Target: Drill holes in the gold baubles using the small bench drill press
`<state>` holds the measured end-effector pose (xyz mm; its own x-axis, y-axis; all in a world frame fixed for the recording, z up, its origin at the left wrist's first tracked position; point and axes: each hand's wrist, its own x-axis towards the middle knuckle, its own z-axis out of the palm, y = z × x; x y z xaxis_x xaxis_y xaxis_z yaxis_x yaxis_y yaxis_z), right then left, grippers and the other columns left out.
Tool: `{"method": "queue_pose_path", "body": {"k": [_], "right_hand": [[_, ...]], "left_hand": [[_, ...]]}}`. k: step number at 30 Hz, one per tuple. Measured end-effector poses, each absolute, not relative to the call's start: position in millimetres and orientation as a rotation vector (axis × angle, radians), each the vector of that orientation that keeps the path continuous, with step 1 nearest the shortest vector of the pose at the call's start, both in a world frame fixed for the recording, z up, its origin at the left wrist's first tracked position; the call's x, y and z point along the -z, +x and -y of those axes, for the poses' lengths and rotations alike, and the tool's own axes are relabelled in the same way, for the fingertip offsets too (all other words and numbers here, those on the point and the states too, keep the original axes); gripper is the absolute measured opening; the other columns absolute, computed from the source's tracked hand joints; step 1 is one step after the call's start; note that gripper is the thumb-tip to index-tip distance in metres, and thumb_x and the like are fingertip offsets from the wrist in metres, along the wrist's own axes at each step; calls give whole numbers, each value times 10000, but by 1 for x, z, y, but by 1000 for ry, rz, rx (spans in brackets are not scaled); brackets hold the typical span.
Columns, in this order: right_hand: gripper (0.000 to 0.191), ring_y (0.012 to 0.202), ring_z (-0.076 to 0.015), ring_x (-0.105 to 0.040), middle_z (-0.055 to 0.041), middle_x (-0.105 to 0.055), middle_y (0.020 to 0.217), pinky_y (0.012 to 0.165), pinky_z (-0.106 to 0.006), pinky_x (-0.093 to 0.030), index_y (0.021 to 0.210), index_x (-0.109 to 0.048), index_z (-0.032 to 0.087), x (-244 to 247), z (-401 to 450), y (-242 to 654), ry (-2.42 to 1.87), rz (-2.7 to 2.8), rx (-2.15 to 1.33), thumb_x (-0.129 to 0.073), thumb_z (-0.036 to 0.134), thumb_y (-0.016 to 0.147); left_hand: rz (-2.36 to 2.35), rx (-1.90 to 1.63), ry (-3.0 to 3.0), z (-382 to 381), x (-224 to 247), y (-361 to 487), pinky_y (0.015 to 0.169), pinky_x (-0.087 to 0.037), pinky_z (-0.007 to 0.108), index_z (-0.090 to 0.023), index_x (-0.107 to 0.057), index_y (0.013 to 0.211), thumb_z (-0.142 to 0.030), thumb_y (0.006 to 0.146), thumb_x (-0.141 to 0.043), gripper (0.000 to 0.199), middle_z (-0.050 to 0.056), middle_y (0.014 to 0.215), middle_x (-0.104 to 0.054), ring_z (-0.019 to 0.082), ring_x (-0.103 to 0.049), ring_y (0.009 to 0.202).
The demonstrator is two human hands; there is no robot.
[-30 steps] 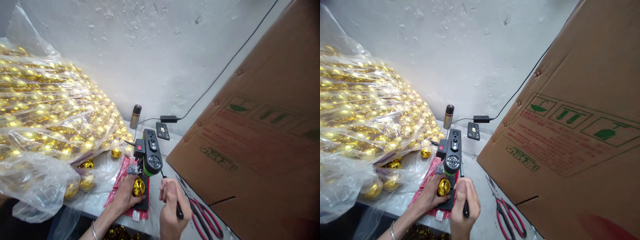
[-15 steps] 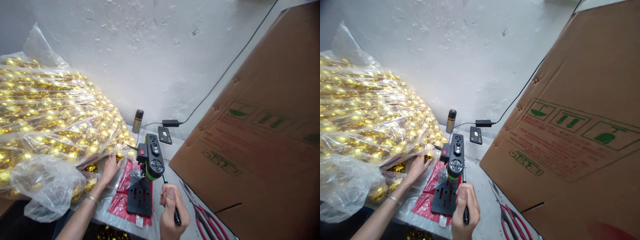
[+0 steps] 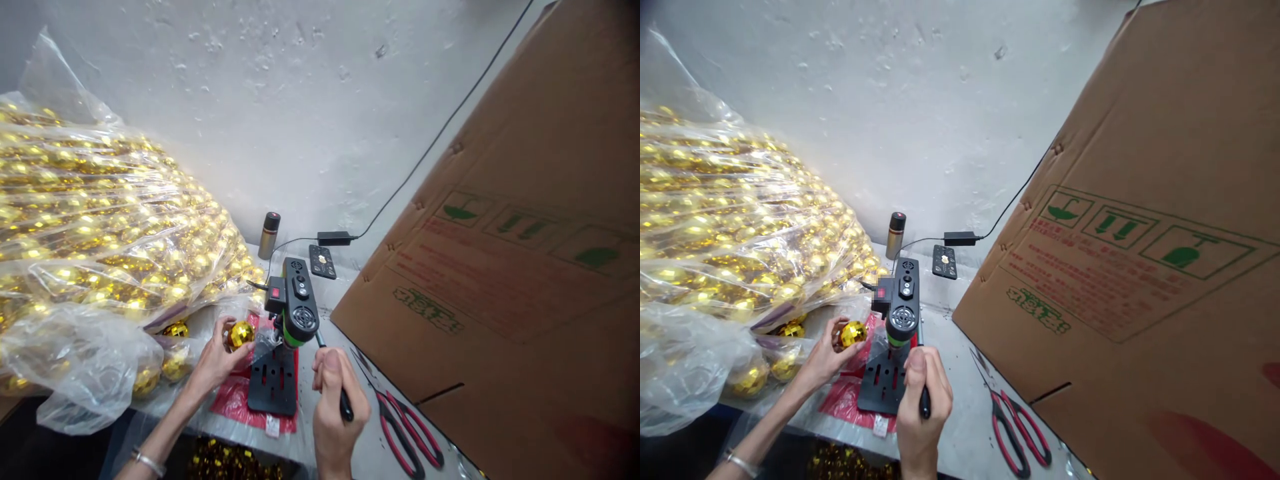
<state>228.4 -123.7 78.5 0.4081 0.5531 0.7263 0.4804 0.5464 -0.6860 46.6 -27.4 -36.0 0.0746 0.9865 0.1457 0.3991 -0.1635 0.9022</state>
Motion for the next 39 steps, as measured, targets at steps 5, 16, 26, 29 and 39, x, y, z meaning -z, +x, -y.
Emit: {"method": "queue_pose_path", "body": {"k": [5,16,26,29,39], "right_hand": [[393,520,-89,-444,48,-478,635,500,-234,-348,710,-501,216,-94,123,230,-1091,1261,-33,-467,227,1101],[361,545,-88,-468,48,-490,656,518,-223,-374,740,-497,218,-88,126,232,-1080,1292,-23,-461,212,1100],[320,560,-98,-481,39,-502,675,523,-228,-391,778,-527,221,-89,129,232,-1077,1325,-15,-463,181,1090],[298,556,-92,-480,39,-517,689,520,-218,-393,805,-543,218,-88,130,233,-1070,1336,0,-460,154,1084],[325,617,-107,-540,25,-515,703,558,-236,-421,767,-482,221,-39,131,232,-979,1315,9,-433,104,1066]], "left_hand": [[-1275,-945,1826,59,43,57,986,-606,436,-258,-616,1292,-432,871,-696,462,94,1230,-770,294,-756,1111],[-1118,-826,2049,54,56,88,1060,-570,513,-237,-605,1360,-219,794,-745,583,137,1316,-718,344,-698,1219],[-1178,-746,2144,49,56,108,967,-547,475,-231,-662,1220,-285,785,-766,450,101,1168,-702,329,-674,1097],[-1207,-765,2109,50,63,110,996,-514,502,-222,-650,1202,-300,774,-774,452,88,1125,-721,330,-674,1066],[-1215,-724,2046,52,66,111,967,-488,473,-201,-637,1152,-251,725,-763,447,90,1068,-704,322,-655,1024]]}}
